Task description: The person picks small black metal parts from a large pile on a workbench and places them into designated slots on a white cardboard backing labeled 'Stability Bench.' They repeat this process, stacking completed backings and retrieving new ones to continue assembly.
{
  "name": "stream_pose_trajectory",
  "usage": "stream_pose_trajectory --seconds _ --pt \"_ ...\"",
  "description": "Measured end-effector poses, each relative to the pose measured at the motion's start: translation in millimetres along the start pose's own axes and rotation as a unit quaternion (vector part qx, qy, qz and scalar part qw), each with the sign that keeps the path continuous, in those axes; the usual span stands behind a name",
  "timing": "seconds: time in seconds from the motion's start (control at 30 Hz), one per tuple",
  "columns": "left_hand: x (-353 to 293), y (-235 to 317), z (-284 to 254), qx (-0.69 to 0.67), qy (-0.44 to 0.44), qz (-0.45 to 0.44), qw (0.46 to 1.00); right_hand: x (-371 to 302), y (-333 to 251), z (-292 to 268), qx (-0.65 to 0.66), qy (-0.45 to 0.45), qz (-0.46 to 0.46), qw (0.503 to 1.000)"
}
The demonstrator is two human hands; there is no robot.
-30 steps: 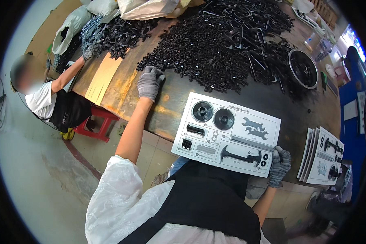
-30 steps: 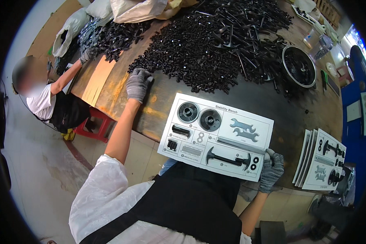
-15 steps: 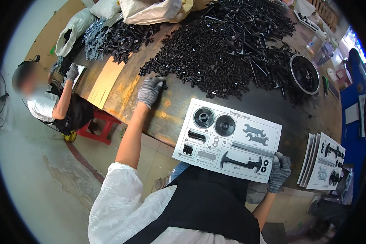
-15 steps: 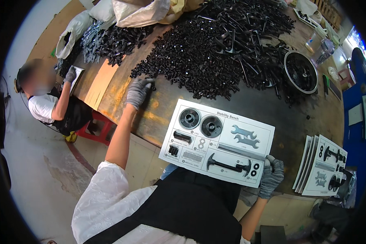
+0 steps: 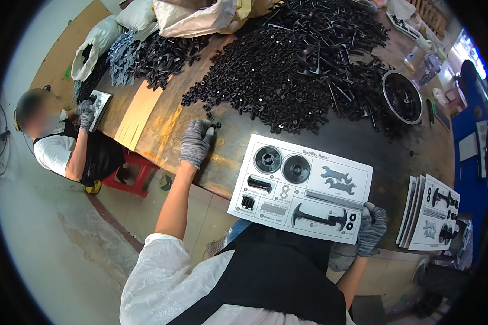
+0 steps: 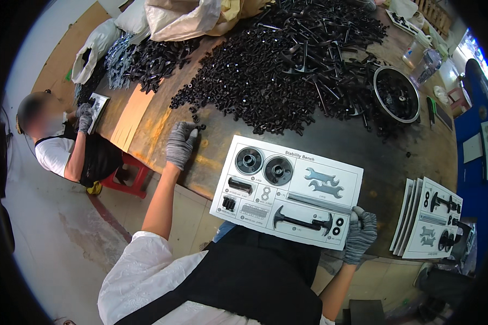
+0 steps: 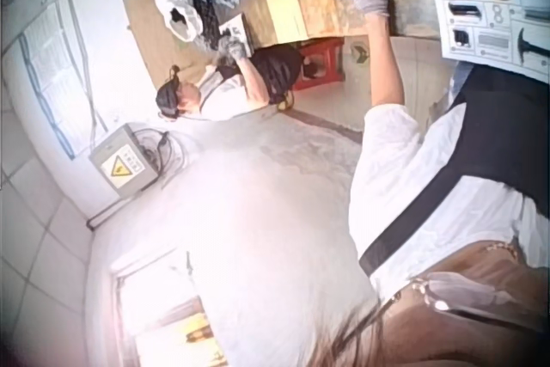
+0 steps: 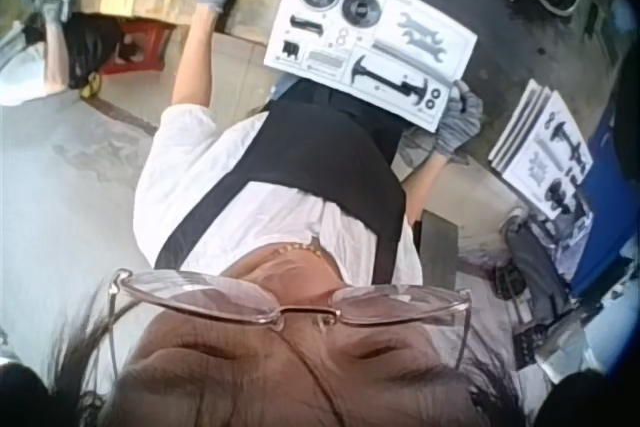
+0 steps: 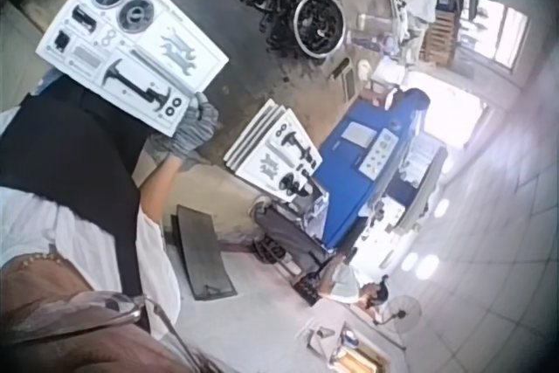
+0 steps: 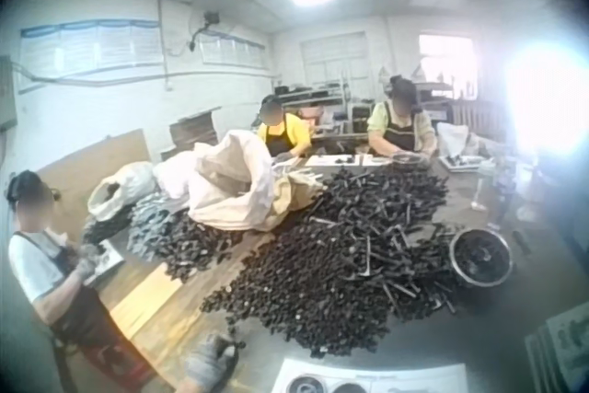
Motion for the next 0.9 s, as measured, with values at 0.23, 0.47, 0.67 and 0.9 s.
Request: stream_pose_trajectory --seconds 0.23,0.47,0.67,0.9 --pt "16.8 29.7 25.5 0.054 -0.050 0.015 0.997 1.4 -5.5 -1.7 -0.020 -0.006 -0.012 1.000" --pt "-4.9 18.8 30.1 -0.062 -0.106 -0.075 0.990 -1.3 1.5 -3.7 -0.032 -0.003 0.039 0.999" --pt "-47.4 118.6 29.3 -0.168 -0.138 0.046 0.975 -0.3 -1.7 -2.5 -0.008 -0.002 0.025 1.000" --pt "-95.0 218.3 76.7 0.008 -0.320 0.291 0.901 0.4 -3.0 -3.3 -0.019 0.008 0.010 1.000"
Point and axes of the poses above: each hand's wrist, its own x-axis towards the middle knuckle, its own z-axis out of the palm, y = z × x, the point moved 7 cm from there along x, towards the middle knuckle, and after that the axes turned 3 degrees about z, right-handed, at the moved point
